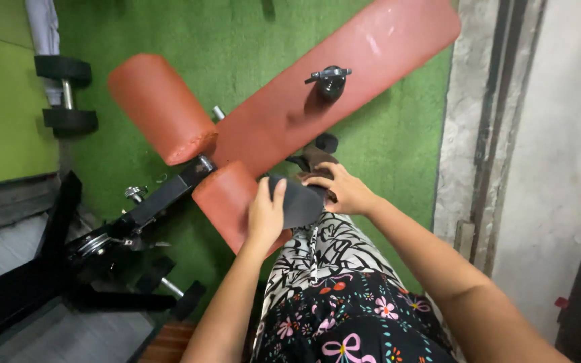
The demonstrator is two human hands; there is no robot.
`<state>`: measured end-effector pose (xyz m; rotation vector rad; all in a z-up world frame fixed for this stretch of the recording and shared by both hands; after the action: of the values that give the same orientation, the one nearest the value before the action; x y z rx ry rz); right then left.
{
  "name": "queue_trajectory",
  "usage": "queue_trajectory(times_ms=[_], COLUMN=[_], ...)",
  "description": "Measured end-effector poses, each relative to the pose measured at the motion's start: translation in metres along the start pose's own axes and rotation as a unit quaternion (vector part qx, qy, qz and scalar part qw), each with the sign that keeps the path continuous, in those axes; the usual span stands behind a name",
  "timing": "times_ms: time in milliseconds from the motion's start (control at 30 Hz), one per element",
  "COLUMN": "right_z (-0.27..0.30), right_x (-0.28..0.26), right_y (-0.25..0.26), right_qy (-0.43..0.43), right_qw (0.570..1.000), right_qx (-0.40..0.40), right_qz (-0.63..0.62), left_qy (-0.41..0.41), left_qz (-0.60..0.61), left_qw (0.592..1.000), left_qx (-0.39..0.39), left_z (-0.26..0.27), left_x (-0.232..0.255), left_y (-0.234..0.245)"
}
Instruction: Cleaning gym machine attachments and padding with a towel and spray bottle.
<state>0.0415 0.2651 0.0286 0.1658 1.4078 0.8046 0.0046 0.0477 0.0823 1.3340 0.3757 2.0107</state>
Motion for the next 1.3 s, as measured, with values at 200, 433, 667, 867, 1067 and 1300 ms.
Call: queue_trajectory(times_ms=[200, 433, 667, 867, 1067, 1300], right_z=[0.003, 0.043, 0.057, 0.049, 0.035, -0.009], right_x=[0.023, 0.017, -0.113, -0.222, -0.313, -0.352], right_y=[-0.033, -0.041, 0.035, 0.095, 0.139, 0.165], right_qy=[-0.052, -0.082, -0.084, 0.066, 0.195, 0.304], right_qw=[0.987, 0.973, 0.94, 0.926, 0.894, 0.867], right_qx=[0.021, 0.094, 0.324, 0.363, 0.402, 0.393], right_qz=[0.153, 0.195, 0.071, -0.076, -0.015, 0.037], left_qy=[-0.036, -0.131, -0.249, -0.246, -0.446, -0.506], left_qz=[-0.024, 0.042, 0.229, 0.487, 0.4, 0.309], left_qw=[0.999, 0.989, 0.918, 0.744, 0.772, 0.8], left_qx=[-0.024, -0.057, -0.209, -0.385, -0.211, -0.096], left_z=[-0.01, -0.007, -0.016, 0.031, 0.049, 0.064], left_x=[-0.017, 0.021, 0.099, 0.166, 0.154, 0.149], left_y=[-0.029, -0.026, 0.041, 0.147, 0.183, 0.178])
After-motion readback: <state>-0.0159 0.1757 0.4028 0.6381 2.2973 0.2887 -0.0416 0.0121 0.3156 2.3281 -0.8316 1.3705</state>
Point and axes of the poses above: each hand's wrist, its own z-axis away from the middle knuckle, its own y-axis out of the back of the hand, x = y × z, the point moved 1 cm from there along -z, towards the middle knuckle
